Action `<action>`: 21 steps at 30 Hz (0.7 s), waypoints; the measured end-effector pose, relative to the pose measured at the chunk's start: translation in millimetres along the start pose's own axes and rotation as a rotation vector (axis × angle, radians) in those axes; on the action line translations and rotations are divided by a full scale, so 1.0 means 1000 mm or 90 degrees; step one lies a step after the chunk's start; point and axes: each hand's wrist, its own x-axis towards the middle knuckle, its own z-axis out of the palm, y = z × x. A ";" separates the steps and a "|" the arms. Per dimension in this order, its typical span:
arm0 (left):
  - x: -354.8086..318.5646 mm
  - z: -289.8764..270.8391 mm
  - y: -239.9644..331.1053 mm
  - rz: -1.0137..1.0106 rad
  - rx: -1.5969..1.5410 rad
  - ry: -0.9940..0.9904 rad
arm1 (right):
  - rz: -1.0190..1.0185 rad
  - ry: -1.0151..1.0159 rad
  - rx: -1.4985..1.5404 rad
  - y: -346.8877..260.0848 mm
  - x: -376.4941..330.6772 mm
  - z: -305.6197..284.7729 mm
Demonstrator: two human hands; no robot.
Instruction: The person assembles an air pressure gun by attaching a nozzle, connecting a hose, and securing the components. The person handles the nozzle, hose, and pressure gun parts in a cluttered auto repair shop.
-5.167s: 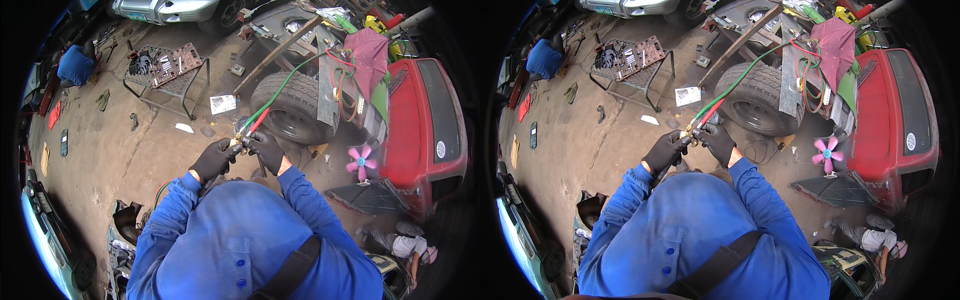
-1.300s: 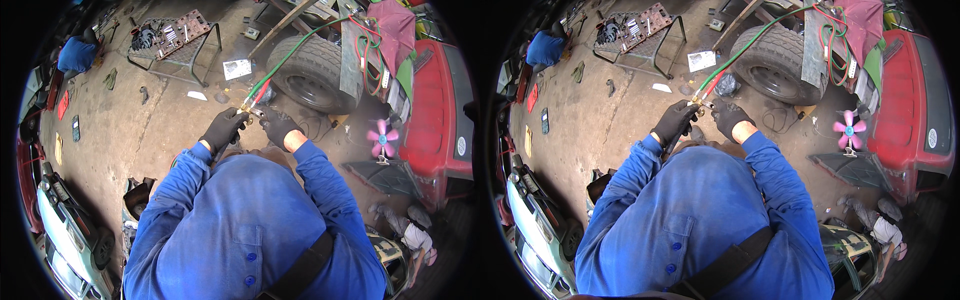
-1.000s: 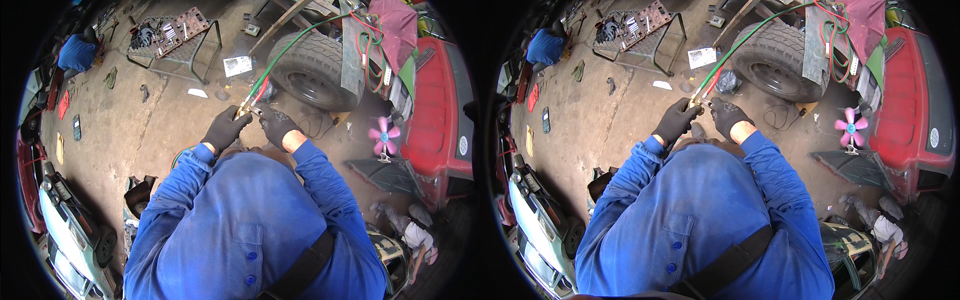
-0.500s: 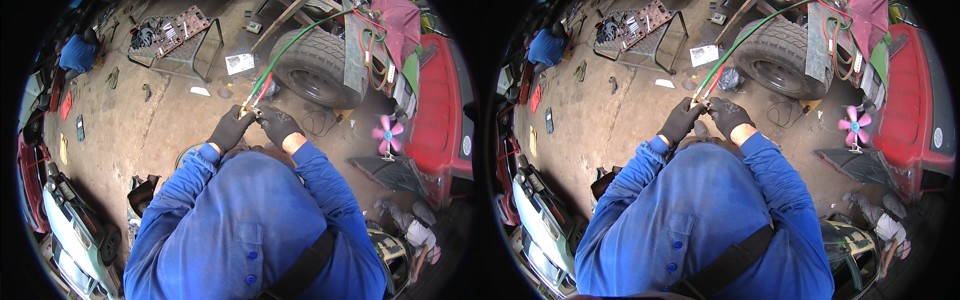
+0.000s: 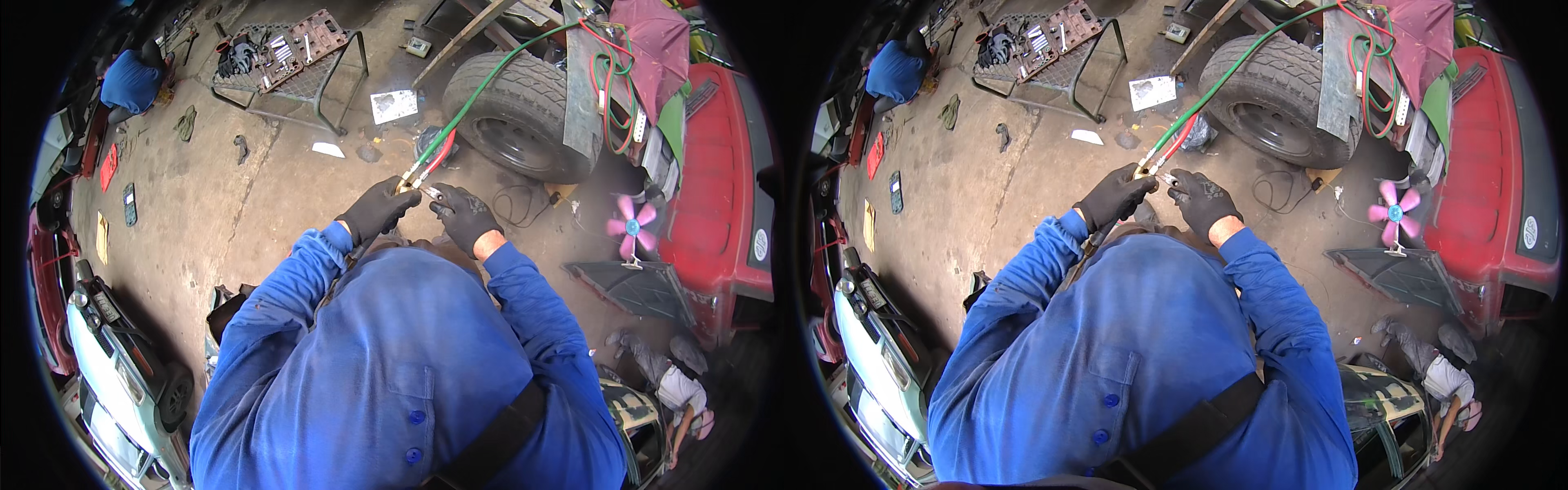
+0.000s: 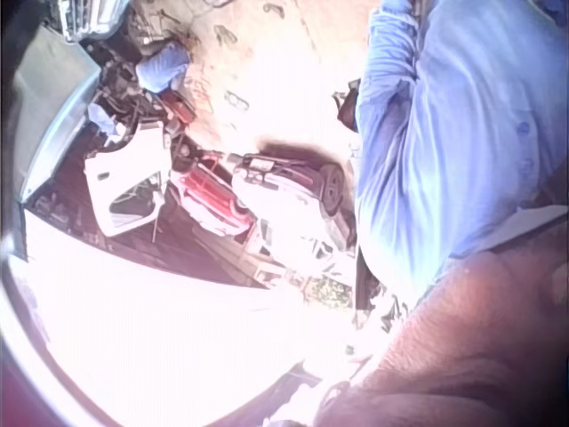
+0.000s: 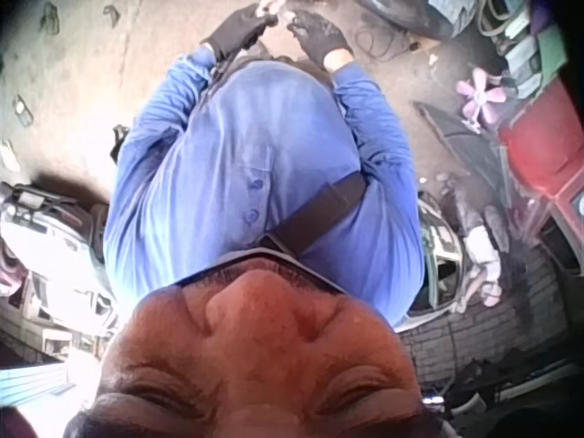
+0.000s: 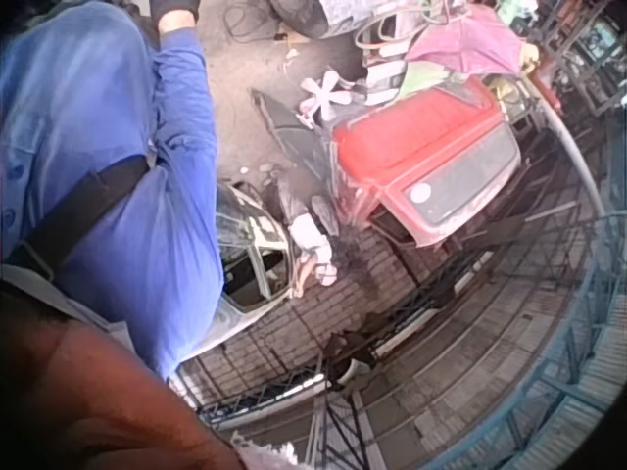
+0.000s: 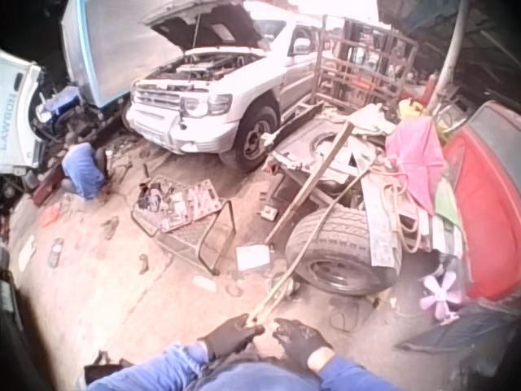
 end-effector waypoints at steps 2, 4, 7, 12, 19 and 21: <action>0.007 -0.008 -0.006 0.018 0.136 0.058 | 0.030 -0.003 -0.045 0.006 -0.007 -0.008; 0.009 -0.016 -0.011 0.023 0.307 0.114 | 0.136 -0.068 -0.073 0.009 -0.016 -0.023; 0.008 -0.023 -0.011 -0.030 0.485 0.111 | 0.125 -0.098 -0.064 -0.007 -0.016 -0.034; 0.005 -0.013 -0.001 -0.033 0.514 0.135 | 0.101 -0.161 -0.088 -0.043 0.013 -0.029; 0.002 0.001 -0.004 -0.010 0.550 0.142 | 0.102 -0.218 -0.190 -0.065 0.038 -0.024; 0.005 0.000 -0.009 -0.001 0.568 0.141 | 0.092 -0.205 -0.192 -0.068 0.042 -0.023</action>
